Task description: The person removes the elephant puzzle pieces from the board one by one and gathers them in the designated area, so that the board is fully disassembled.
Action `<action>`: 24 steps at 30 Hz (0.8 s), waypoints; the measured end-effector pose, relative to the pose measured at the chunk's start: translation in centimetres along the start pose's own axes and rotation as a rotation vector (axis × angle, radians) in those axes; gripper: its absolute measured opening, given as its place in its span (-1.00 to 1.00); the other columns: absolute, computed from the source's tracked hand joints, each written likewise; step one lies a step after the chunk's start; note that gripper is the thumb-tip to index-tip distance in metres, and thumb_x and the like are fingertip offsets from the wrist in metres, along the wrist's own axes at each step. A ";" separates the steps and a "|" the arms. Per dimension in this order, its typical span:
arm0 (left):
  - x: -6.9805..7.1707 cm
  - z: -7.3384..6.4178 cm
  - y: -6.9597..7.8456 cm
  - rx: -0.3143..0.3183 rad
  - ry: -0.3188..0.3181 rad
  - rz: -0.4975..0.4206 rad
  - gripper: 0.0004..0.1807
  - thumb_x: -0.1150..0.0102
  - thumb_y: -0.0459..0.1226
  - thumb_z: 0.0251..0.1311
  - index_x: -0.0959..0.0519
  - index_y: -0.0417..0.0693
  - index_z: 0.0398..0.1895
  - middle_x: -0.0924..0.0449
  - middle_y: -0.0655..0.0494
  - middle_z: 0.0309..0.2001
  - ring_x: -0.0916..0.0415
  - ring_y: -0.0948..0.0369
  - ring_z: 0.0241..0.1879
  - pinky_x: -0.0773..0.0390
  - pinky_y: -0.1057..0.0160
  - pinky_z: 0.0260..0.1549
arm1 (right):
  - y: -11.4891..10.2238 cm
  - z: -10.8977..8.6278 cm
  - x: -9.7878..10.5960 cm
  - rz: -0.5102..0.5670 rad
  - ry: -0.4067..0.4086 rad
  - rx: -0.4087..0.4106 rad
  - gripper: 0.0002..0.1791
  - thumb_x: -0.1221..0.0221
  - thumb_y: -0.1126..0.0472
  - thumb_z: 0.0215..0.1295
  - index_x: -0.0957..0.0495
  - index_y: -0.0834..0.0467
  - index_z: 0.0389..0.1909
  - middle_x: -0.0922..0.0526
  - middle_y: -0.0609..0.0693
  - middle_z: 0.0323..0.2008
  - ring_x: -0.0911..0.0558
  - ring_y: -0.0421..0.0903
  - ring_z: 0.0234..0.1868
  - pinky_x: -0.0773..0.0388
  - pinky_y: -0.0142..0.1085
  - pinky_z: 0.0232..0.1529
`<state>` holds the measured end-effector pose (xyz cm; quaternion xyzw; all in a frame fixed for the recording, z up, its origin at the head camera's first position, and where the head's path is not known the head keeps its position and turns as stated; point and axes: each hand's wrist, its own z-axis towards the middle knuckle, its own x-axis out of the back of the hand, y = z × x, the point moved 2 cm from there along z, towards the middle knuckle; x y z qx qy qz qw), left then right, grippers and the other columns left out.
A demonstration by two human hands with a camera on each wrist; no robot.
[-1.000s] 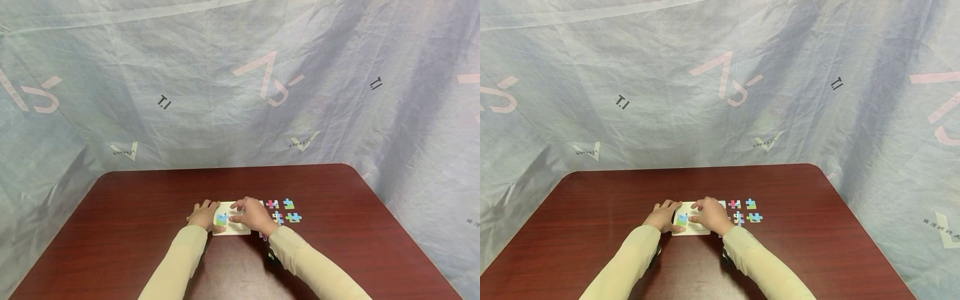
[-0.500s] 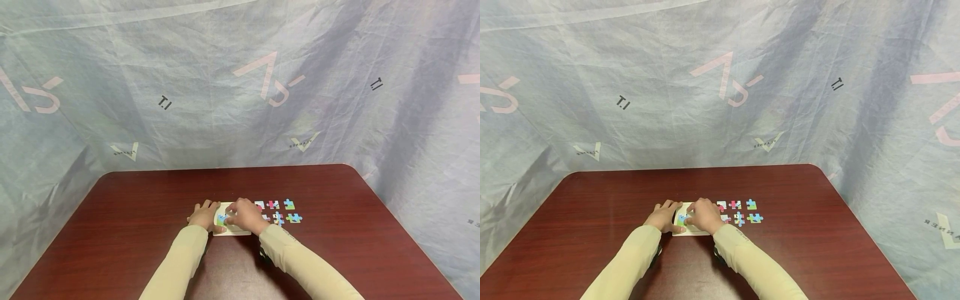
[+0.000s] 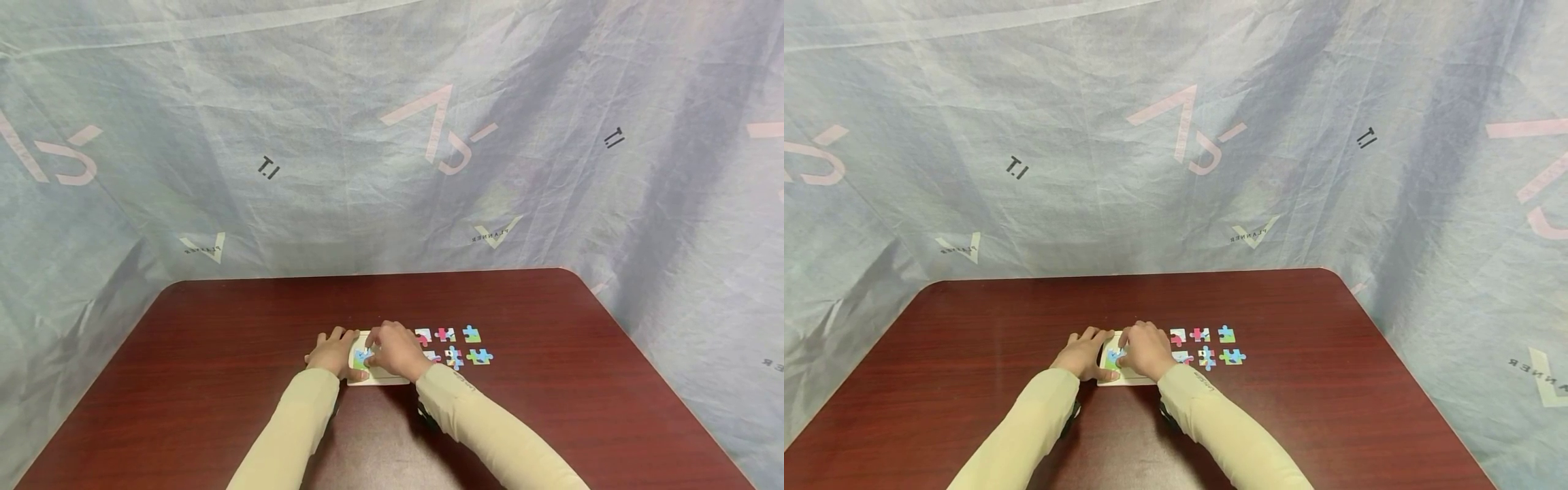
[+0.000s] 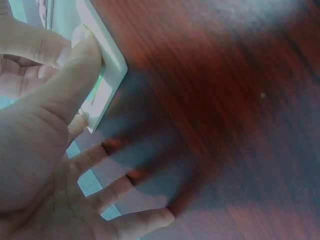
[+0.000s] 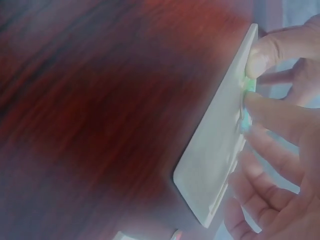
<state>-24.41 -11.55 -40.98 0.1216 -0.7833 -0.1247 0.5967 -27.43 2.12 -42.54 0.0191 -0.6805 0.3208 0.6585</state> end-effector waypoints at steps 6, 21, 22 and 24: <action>0.0 0.1 0.0 -0.002 0.002 -0.002 -0.09 -0.57 -0.10 0.06 -0.35 -0.13 0.46 -0.28 -0.20 0.40 -0.17 -0.27 0.36 -0.37 -0.50 0.09 | 0.1 0.4 -0.2 0.024 0.000 -0.023 -0.70 -0.57 0.18 0.02 -0.59 0.04 -0.39 -0.51 -0.10 -0.37 -0.54 -0.07 -0.24 -0.50 -0.18 -0.23; -0.3 0.4 -0.2 0.002 0.011 -0.005 -0.09 -0.58 -0.10 0.03 -0.37 -0.07 0.46 -0.29 -0.16 0.40 -0.16 -0.25 0.37 -0.37 -0.50 0.09 | 0.3 0.0 0.8 0.090 0.046 0.110 -0.91 -0.44 0.25 0.20 -0.74 0.11 -0.46 -0.66 0.01 -0.27 -0.63 0.06 -0.09 -0.58 -0.09 -0.10; -0.4 0.4 -0.2 0.004 0.010 -0.006 -0.09 -0.58 -0.10 0.03 -0.37 -0.06 0.46 -0.29 -0.15 0.40 -0.16 -0.25 0.37 -0.37 -0.49 0.10 | 0.3 0.0 1.0 0.118 0.048 0.108 -0.92 -0.42 0.26 0.23 -0.74 0.12 -0.44 -0.62 -0.01 -0.31 -0.62 0.04 -0.15 -0.57 -0.12 -0.14; -0.4 0.5 -0.2 0.006 0.010 -0.007 -0.09 -0.57 -0.10 0.04 -0.36 -0.04 0.47 -0.28 -0.14 0.41 -0.16 -0.24 0.37 -0.36 -0.50 0.10 | 0.6 0.1 1.4 0.163 0.043 0.084 -0.92 -0.39 0.26 0.27 -0.74 0.13 -0.42 -0.60 -0.02 -0.32 -0.60 0.00 -0.20 -0.56 -0.16 -0.17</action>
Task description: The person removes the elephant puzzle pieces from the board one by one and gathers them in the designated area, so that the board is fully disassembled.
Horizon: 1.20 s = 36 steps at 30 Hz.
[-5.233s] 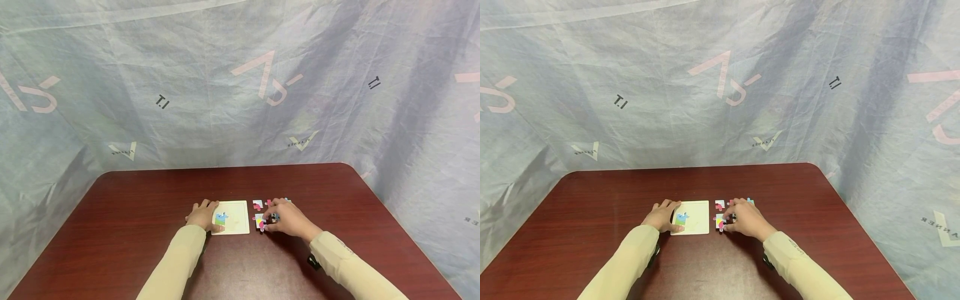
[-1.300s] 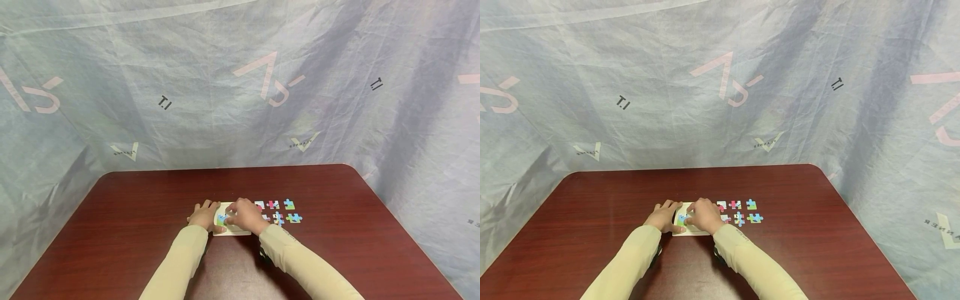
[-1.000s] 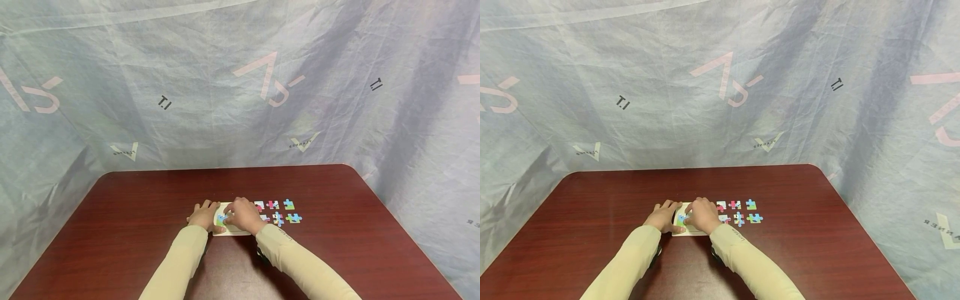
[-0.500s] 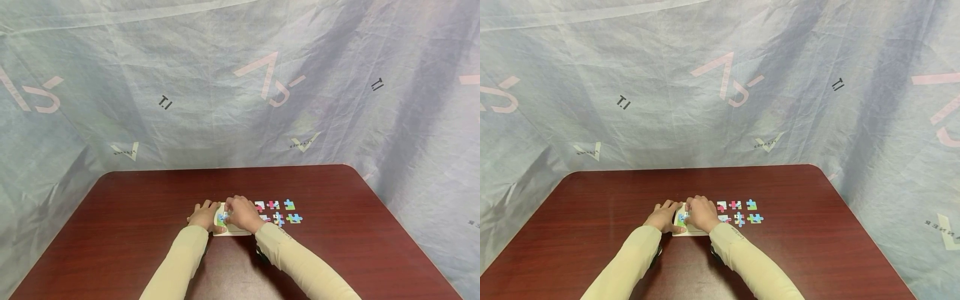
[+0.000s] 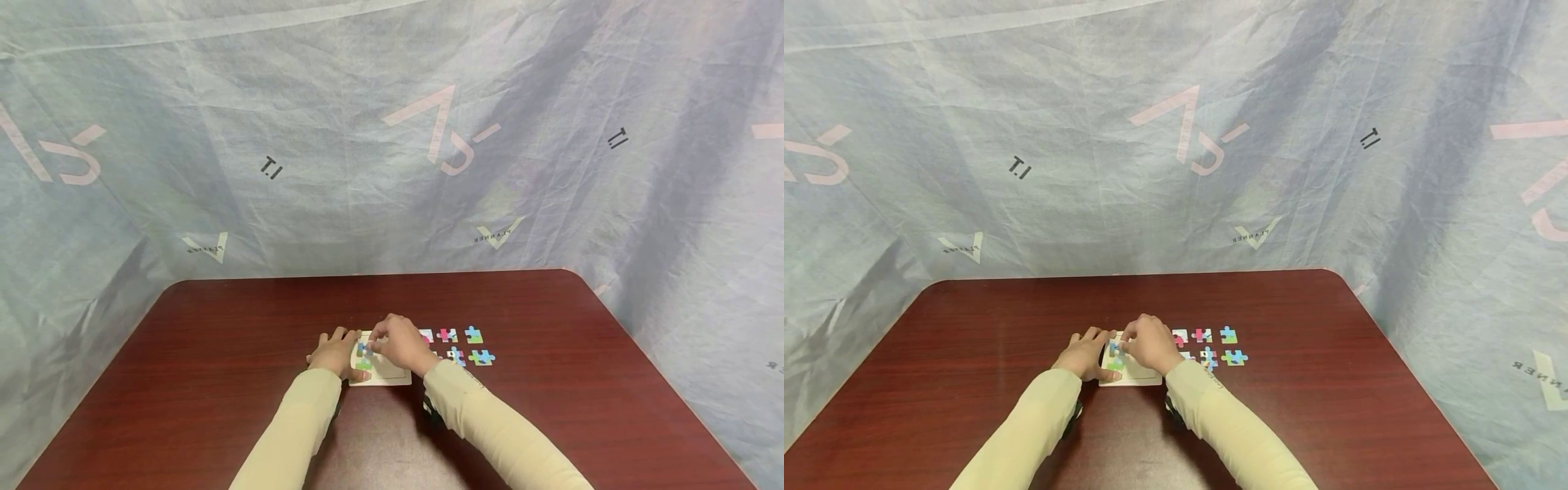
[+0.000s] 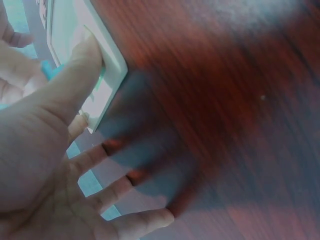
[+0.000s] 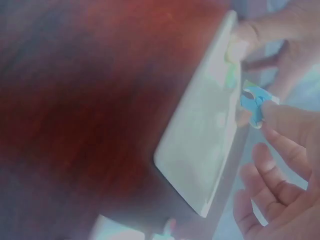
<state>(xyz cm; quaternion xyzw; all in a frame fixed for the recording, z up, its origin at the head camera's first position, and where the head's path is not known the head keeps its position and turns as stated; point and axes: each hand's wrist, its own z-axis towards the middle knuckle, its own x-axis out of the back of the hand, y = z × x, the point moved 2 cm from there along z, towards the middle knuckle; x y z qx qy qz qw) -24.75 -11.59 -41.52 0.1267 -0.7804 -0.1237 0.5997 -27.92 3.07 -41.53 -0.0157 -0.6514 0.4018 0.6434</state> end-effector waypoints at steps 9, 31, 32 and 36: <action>0.0 -0.3 0.1 -0.028 0.018 -0.001 -0.10 -0.58 -0.10 0.04 -0.37 -0.04 0.46 -0.31 -0.15 0.37 -0.21 -0.25 0.33 -0.38 -0.50 0.07 | 1.5 0.0 1.4 -0.001 -0.185 -0.164 -0.88 -0.37 0.23 0.32 -0.75 0.11 -0.43 -0.72 -0.08 -0.34 -0.55 -0.16 -0.36 -0.51 -0.29 -0.35; 0.2 -0.3 0.1 -0.026 0.014 0.006 -0.09 -0.59 -0.10 0.03 -0.37 -0.05 0.45 -0.30 -0.17 0.38 -0.20 -0.26 0.33 -0.40 -0.48 0.06 | 2.7 -0.9 1.1 -0.273 -0.133 0.009 -0.78 -0.53 0.09 0.12 -0.79 0.07 -0.25 -0.58 -0.06 -0.29 -0.53 -0.04 -0.16 -0.51 -0.13 -0.13; 0.2 -0.3 0.1 -0.026 0.015 0.006 -0.09 -0.59 -0.10 0.03 -0.37 -0.05 0.45 -0.31 -0.17 0.37 -0.20 -0.26 0.33 -0.40 -0.48 0.06 | 2.7 -1.0 1.1 -0.266 -0.139 0.007 -0.77 -0.52 0.09 0.12 -0.78 0.07 -0.23 -0.58 -0.06 -0.28 -0.53 -0.04 -0.16 -0.51 -0.12 -0.13; 0.2 -0.3 0.0 -0.027 0.016 0.002 -0.10 -0.59 -0.10 0.03 -0.37 -0.06 0.45 -0.30 -0.18 0.37 -0.20 -0.27 0.34 -0.39 -0.49 0.07 | 2.9 -1.1 1.2 -0.216 -0.150 -0.008 -0.78 -0.52 0.10 0.13 -0.78 0.07 -0.24 -0.60 -0.06 -0.23 -0.53 -0.03 -0.12 -0.50 -0.09 -0.07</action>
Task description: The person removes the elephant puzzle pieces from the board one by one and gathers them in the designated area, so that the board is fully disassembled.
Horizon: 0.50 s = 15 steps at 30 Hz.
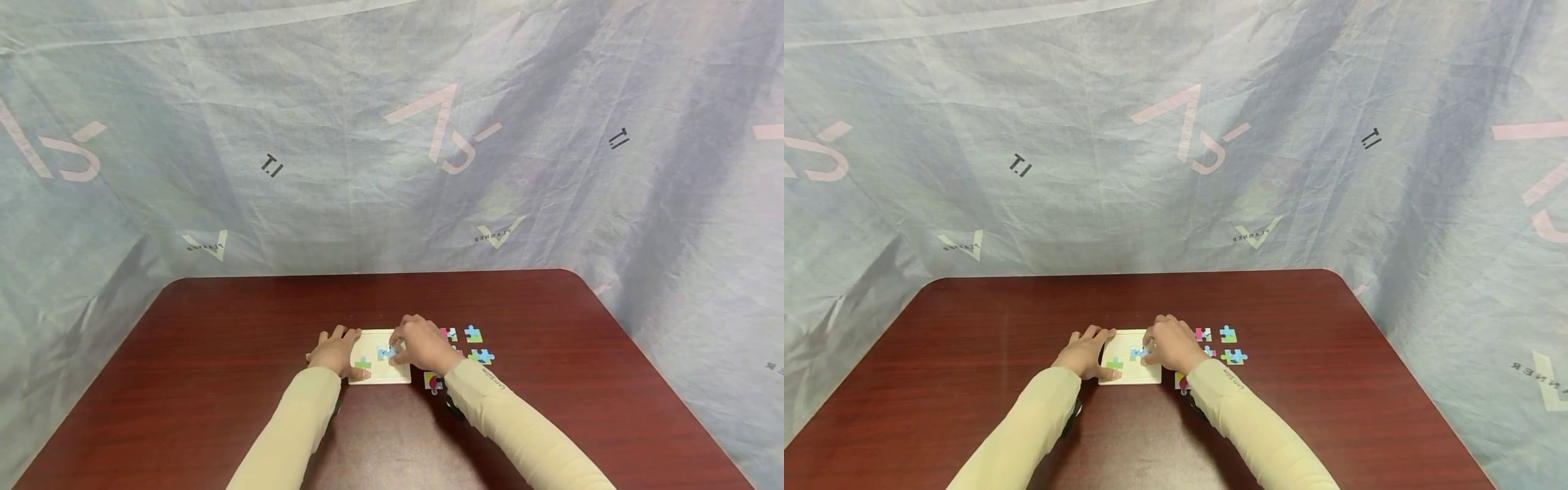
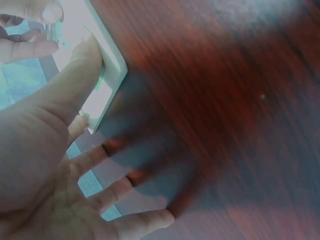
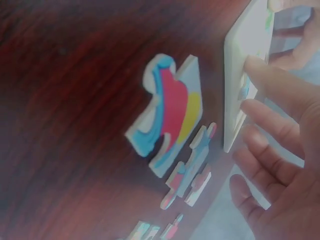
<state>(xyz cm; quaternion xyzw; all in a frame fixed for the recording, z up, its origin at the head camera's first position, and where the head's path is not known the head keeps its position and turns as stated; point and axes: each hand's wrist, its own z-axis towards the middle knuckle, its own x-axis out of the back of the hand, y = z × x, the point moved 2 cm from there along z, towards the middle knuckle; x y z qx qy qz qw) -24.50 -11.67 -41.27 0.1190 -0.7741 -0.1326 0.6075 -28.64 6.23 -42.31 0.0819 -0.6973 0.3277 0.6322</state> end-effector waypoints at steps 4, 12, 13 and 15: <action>0.0 0.1 -0.1 0.003 -0.006 -0.003 -0.09 -0.57 -0.10 0.04 -0.36 -0.06 0.46 -0.29 -0.18 0.38 -0.18 -0.27 0.35 -0.36 -0.51 0.09 | 0.0 -0.1 0.0 0.026 0.008 0.015 -0.82 -0.53 0.12 0.11 -0.78 0.07 -0.31 -0.61 -0.04 -0.21 -0.54 -0.02 -0.11 -0.51 -0.08 -0.05; -0.2 0.2 -0.1 0.005 -0.007 -0.008 -0.09 -0.57 -0.10 0.05 -0.35 -0.06 0.47 -0.28 -0.18 0.39 -0.18 -0.27 0.35 -0.35 -0.51 0.10 | 0.4 -0.3 0.0 0.042 0.016 0.032 -0.83 -0.52 0.09 0.13 -0.78 0.06 -0.32 -0.60 -0.07 -0.19 -0.52 -0.07 -0.14 -0.50 -0.15 -0.11; -0.2 0.2 -0.1 0.005 -0.004 -0.009 -0.09 -0.58 -0.10 0.04 -0.36 -0.06 0.46 -0.29 -0.18 0.39 -0.18 -0.27 0.35 -0.35 -0.52 0.10 | 0.4 -0.4 0.1 0.053 0.018 0.034 -0.83 -0.52 0.10 0.13 -0.78 0.06 -0.32 -0.59 -0.07 -0.19 -0.51 -0.07 -0.15 -0.50 -0.15 -0.13; -0.2 0.2 -0.1 0.001 0.001 -0.007 -0.09 -0.59 -0.11 0.03 -0.37 -0.07 0.45 -0.30 -0.19 0.38 -0.19 -0.27 0.34 -0.36 -0.51 0.08 | 0.5 -0.6 0.2 0.072 0.021 0.038 -0.83 -0.51 0.10 0.14 -0.78 0.06 -0.30 -0.59 -0.07 -0.18 -0.51 -0.07 -0.15 -0.50 -0.13 -0.15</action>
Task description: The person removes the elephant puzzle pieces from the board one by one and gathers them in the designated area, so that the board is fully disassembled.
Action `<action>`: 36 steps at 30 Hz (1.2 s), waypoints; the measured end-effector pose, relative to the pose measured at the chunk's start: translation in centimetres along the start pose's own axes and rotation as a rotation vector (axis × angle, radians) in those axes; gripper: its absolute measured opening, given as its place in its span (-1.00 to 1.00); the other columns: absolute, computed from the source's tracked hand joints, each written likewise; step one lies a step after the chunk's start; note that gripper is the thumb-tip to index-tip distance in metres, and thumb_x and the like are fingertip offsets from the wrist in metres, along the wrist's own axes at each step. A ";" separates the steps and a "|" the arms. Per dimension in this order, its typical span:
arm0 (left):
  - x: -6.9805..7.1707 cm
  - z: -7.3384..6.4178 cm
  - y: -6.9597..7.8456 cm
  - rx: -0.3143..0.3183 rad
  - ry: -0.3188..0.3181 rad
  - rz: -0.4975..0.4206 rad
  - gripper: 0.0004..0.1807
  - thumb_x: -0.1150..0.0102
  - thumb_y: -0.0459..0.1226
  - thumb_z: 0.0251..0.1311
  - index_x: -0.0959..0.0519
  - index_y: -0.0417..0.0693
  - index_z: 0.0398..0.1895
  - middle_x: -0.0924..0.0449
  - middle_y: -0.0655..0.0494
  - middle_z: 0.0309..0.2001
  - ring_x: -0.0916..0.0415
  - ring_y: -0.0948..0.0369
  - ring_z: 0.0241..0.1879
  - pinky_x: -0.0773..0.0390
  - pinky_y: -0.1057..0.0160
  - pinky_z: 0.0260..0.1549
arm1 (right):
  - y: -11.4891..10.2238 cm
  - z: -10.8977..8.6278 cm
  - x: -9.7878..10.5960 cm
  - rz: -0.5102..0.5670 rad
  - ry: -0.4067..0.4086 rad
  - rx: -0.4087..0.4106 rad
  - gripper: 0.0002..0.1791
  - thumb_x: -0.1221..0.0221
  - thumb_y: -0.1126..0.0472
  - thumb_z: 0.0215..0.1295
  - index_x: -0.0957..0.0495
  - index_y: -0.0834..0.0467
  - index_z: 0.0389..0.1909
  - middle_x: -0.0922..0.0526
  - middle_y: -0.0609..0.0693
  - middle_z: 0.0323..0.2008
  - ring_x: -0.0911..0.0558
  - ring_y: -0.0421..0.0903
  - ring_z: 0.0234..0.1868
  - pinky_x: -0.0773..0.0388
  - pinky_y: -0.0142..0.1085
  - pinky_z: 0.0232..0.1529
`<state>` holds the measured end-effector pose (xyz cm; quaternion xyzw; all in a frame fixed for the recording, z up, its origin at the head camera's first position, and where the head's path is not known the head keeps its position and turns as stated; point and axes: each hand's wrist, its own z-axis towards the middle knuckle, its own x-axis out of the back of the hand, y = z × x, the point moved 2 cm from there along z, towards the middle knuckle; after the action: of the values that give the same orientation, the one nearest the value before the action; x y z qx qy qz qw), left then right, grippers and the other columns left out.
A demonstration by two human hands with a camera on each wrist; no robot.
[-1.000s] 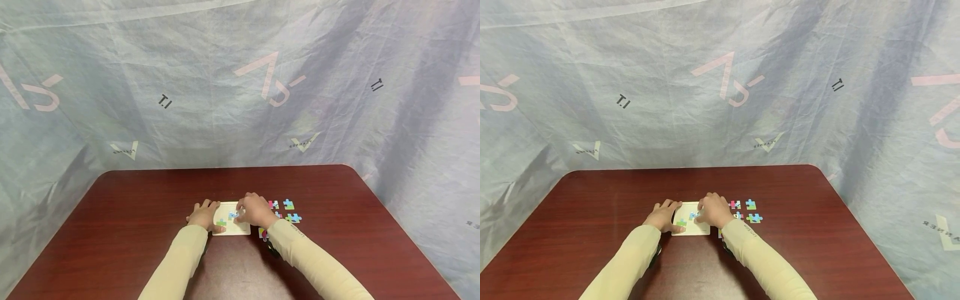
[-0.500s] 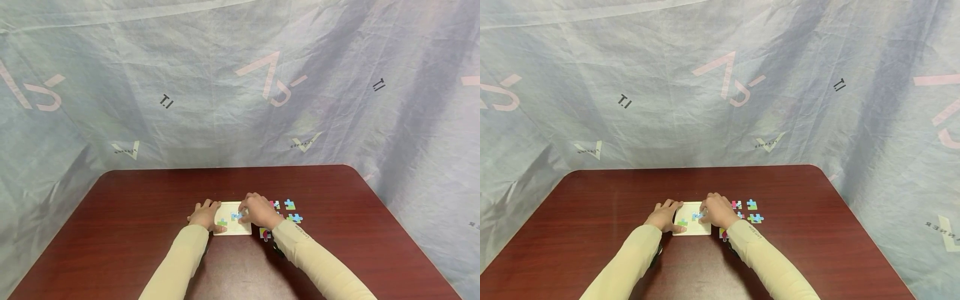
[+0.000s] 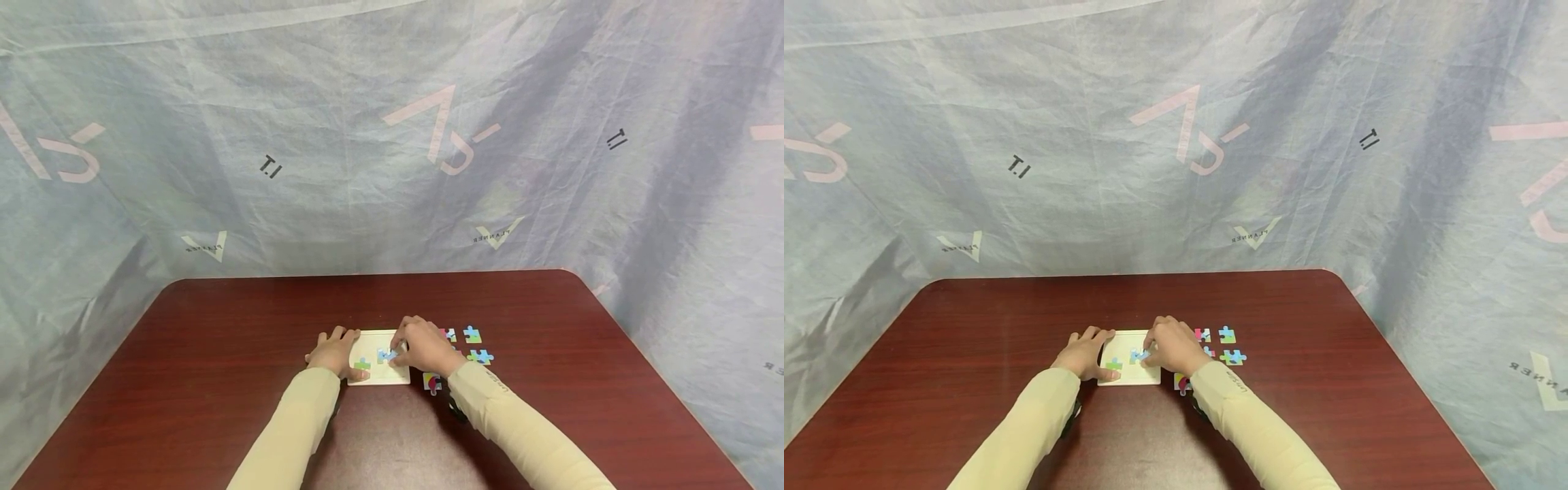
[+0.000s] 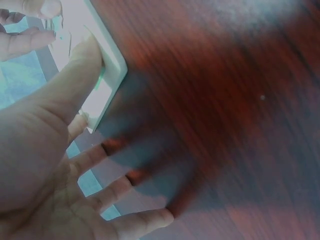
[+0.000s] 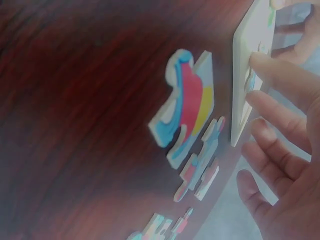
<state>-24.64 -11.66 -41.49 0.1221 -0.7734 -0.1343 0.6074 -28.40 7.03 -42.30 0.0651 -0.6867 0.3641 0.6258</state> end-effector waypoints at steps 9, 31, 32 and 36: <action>0.3 -0.4 0.1 -0.006 0.003 -0.005 -0.10 -0.58 -0.12 0.05 -0.36 -0.07 0.46 -0.29 -0.19 0.39 -0.19 -0.28 0.34 -0.36 -0.51 0.09 | 0.7 -0.5 0.5 0.031 0.027 0.014 -0.81 -0.50 0.08 0.16 -0.77 0.02 -0.24 -0.60 -0.08 -0.18 -0.55 -0.04 -0.13 -0.54 -0.08 -0.09; 0.5 -1.0 0.3 -0.032 0.000 -0.010 -0.13 -0.53 -0.14 0.11 -0.34 -0.10 0.47 -0.27 -0.23 0.41 -0.14 -0.32 0.38 -0.36 -0.52 0.07 | 1.7 -2.6 2.3 0.068 0.079 -0.024 -0.76 -0.50 0.06 0.16 -0.77 -0.01 -0.16 -0.60 -0.03 -0.12 -0.60 0.02 -0.10 -0.54 -0.08 -0.09; 0.5 -1.0 0.3 -0.032 0.000 -0.009 -0.13 -0.53 -0.14 0.12 -0.34 -0.10 0.48 -0.27 -0.23 0.41 -0.14 -0.32 0.39 -0.36 -0.52 0.07 | 1.7 -2.7 2.4 0.065 0.082 -0.023 -0.75 -0.50 0.06 0.16 -0.77 0.00 -0.16 -0.61 -0.02 -0.12 -0.60 0.03 -0.09 -0.54 -0.06 -0.08; 0.3 -0.8 0.2 -0.038 0.001 -0.004 -0.13 -0.53 -0.14 0.12 -0.34 -0.11 0.47 -0.27 -0.23 0.40 -0.15 -0.32 0.38 -0.38 -0.51 0.06 | 1.9 -3.2 2.8 0.027 0.095 -0.008 -0.74 -0.51 0.06 0.15 -0.78 0.02 -0.16 -0.62 -0.03 -0.14 -0.60 0.05 -0.06 -0.55 -0.03 -0.04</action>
<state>-23.93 -11.62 -40.96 0.1121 -0.7703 -0.1499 0.6095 -27.48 11.30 -40.67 0.0361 -0.6585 0.3725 0.6529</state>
